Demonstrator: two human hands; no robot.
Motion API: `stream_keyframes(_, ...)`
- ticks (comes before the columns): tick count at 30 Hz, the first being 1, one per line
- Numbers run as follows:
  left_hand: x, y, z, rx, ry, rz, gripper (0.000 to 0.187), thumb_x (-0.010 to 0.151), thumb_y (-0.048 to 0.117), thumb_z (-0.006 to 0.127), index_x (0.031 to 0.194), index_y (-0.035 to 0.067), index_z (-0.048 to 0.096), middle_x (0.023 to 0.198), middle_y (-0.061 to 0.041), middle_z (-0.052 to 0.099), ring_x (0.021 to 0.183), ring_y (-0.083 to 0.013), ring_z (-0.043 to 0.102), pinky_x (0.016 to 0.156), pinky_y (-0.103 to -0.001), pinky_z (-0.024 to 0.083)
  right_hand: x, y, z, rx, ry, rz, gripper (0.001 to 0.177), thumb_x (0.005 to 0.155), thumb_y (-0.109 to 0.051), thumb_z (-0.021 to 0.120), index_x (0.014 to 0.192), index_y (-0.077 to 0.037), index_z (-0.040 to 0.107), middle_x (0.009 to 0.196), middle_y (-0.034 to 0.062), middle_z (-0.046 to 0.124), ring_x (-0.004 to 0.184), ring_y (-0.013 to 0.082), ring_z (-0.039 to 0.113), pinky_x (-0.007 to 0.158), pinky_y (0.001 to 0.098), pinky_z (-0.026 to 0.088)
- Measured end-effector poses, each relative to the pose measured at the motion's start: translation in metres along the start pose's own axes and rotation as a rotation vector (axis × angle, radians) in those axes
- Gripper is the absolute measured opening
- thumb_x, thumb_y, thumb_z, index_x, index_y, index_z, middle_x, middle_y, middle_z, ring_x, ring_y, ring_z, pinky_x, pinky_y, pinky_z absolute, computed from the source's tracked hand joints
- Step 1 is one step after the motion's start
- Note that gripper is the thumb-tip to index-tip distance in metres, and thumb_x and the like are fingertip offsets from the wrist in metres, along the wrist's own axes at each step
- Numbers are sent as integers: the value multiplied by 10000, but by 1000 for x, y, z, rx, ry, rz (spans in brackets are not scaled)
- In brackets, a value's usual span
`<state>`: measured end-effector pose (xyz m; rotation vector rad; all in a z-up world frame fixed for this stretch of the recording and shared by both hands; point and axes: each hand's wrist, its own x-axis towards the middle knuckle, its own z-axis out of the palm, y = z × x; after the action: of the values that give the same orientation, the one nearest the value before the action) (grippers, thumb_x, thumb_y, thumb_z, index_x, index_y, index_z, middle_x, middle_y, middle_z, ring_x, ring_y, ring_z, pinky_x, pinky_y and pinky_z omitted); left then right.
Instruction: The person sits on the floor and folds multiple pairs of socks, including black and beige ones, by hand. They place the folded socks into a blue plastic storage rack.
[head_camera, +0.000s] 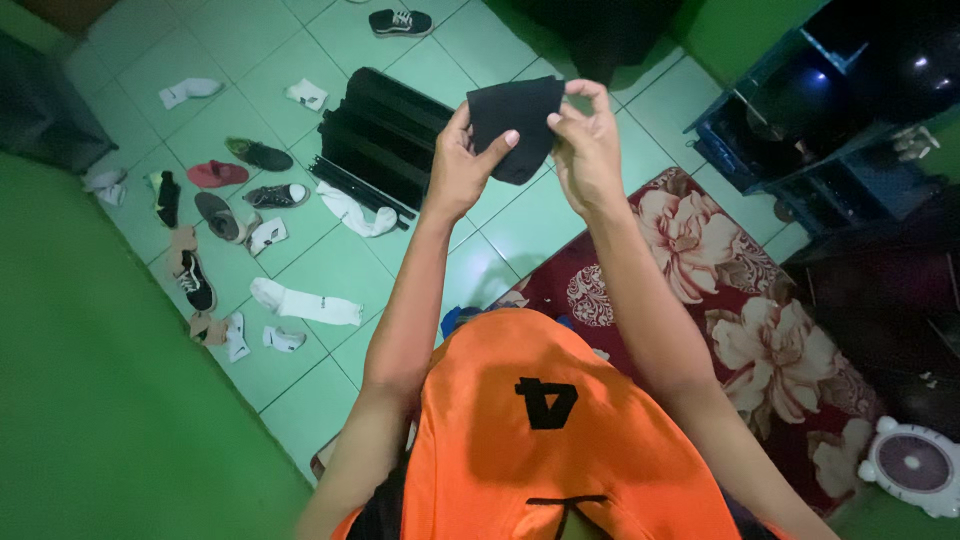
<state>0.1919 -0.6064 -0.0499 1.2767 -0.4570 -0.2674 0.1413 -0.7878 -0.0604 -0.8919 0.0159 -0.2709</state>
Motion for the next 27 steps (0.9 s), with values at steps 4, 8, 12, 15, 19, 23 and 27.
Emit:
stream_keyframes(4, 3, 1, -8, 90, 3, 45, 280, 951, 11, 758, 1218, 20, 672, 1232, -86, 739, 1151, -166, 667, 1005, -318, 559, -2, -6, -2, -218, 180, -7, 406, 1043, -310, 671, 1264, -34, 472, 1198, 140, 622, 1098, 214, 638, 974, 397, 517)
stream_keyframes(8, 7, 17, -16, 406, -190, 351, 298, 886, -69, 815, 1127, 101, 771, 1386, -52, 705, 1493, -253, 485, 1239, -403, 410, -10, -28, 12, 15, 102, 496, 685, 865, -668, 545, 1291, -132, 517, 1205, 128, 692, 1086, 284, 715, 869, 468, 563)
stream_keyframes(12, 4, 40, -16, 583, -268, 460, 490, 751, -160, 716, 1059, 206, 823, 1602, -77, 490, 1599, -291, 234, 1305, -426, 241, -13, -26, 10, 241, -49, 372, 518, 1004, -347, 655, 1350, 9, 506, 1264, 218, 643, 1137, 307, 677, 996, 466, 584)
stream_keyframes(15, 0, 43, -12, 450, -234, 408, 621, 798, -138, 705, 1292, 231, 629, 1650, -109, 385, 1593, -301, 225, 1302, -400, 239, -10, -22, 5, 136, -80, 229, 398, 1031, -78, 664, 1387, -42, 489, 1314, 180, 627, 1169, 245, 680, 1024, 391, 592)
stream_keyframes(19, -5, 20, 1, -349, -106, 89, 875, 853, -100, 599, 1634, 120, 272, 1649, -101, 395, 1580, -279, 342, 1267, -389, 359, -12, -22, 4, 146, -6, 180, 362, 1022, 0, 637, 1347, -40, 482, 1236, 179, 672, 1109, 235, 695, 977, 371, 606)
stream_keyframes(23, -14, 0, 4, -1062, -218, -169, 585, 1020, 167, 546, 1543, -50, 401, 1466, -244, 552, 1357, -337, 554, 1167, -449, 482, -16, -10, -2, 38, -9, 159, 336, 1007, -12, 654, 1260, -84, 446, 1146, 133, 698, 1032, 197, 671, 900, 369, 587)
stream_keyframes(27, -8, -13, 9, -712, -88, -238, 406, 1095, 122, 538, 1478, 7, 467, 1386, -167, 603, 1267, -257, 626, 1107, -398, 533, -16, 3, -11, -221, 33, 25, 280, 1119, -67, 686, 1313, -56, 485, 1138, 102, 653, 1070, 141, 594, 967, 315, 507)
